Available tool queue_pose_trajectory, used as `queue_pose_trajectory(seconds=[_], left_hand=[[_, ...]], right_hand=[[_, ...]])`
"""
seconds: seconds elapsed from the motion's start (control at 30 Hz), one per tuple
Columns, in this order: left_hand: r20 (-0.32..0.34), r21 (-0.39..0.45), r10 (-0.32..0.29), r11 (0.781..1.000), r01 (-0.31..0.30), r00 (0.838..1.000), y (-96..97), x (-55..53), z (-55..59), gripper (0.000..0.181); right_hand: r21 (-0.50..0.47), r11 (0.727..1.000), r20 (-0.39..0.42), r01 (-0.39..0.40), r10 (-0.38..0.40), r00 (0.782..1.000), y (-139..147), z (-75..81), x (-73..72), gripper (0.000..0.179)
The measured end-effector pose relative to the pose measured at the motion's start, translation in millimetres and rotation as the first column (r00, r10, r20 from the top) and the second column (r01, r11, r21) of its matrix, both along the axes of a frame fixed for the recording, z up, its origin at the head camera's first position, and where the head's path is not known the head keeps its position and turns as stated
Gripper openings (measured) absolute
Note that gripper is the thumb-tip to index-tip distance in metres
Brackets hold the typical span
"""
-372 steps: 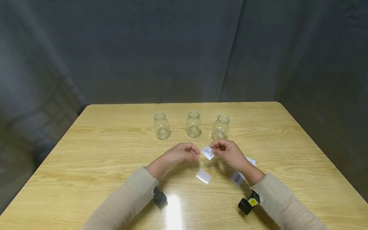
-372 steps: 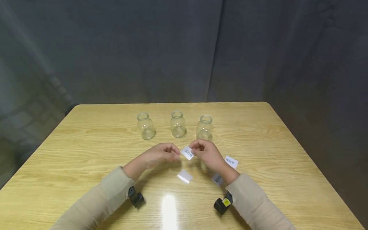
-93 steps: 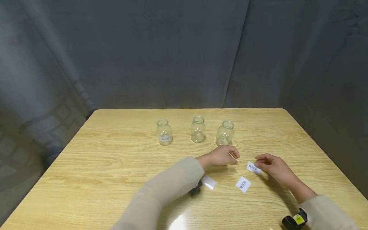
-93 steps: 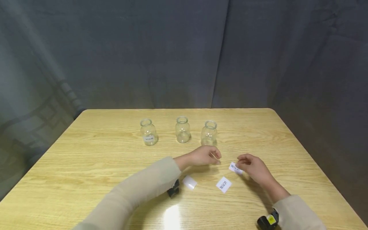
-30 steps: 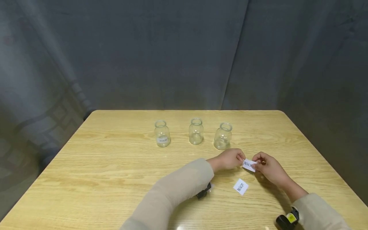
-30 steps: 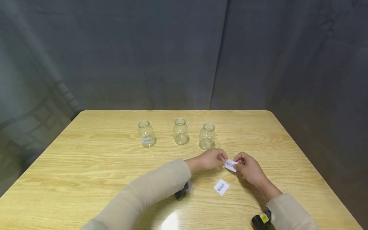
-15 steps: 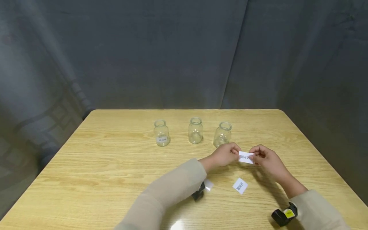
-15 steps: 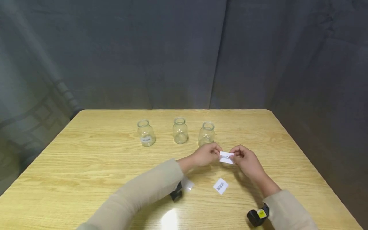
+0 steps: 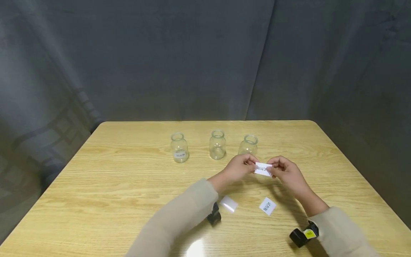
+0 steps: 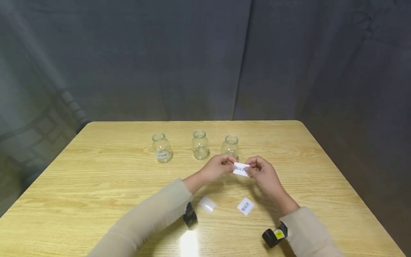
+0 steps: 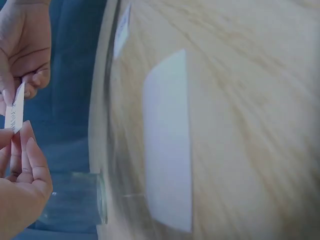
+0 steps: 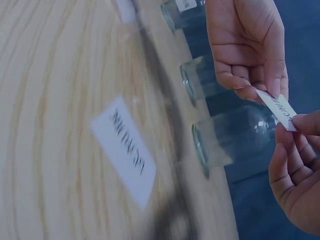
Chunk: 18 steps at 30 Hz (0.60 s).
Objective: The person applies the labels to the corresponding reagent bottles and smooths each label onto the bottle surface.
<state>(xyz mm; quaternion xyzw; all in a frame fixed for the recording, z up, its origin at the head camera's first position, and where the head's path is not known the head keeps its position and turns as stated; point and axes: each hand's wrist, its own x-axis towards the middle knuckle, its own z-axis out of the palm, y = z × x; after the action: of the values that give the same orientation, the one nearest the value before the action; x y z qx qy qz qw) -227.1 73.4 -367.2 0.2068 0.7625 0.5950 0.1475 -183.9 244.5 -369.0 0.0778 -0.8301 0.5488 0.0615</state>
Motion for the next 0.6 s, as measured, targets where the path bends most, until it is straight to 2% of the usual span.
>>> queue_pose_trajectory(seconds=[0.07,0.37,0.6], left_hand=[[0.008,0.022,0.003,1.0,-0.003,1.0,-4.6,0.7,1.8,0.011],[0.052,0.099,0.06,0.993,-0.065,0.997,-19.7,1.7,2.3,0.011],[0.091,0.179,0.092,0.978,-0.107,0.992,-29.1,3.2,4.6,0.012]], right_hand=[[-0.008,1.0,0.022,0.001,-0.001,1.0,-13,18.2,8.6,0.018],[-0.106,0.994,0.055,-0.013,0.019,0.998,-32,20.6,7.5,0.019],[-0.157,0.987,0.08,-0.033,0.046,0.996,-42,19.5,3.8,0.02]])
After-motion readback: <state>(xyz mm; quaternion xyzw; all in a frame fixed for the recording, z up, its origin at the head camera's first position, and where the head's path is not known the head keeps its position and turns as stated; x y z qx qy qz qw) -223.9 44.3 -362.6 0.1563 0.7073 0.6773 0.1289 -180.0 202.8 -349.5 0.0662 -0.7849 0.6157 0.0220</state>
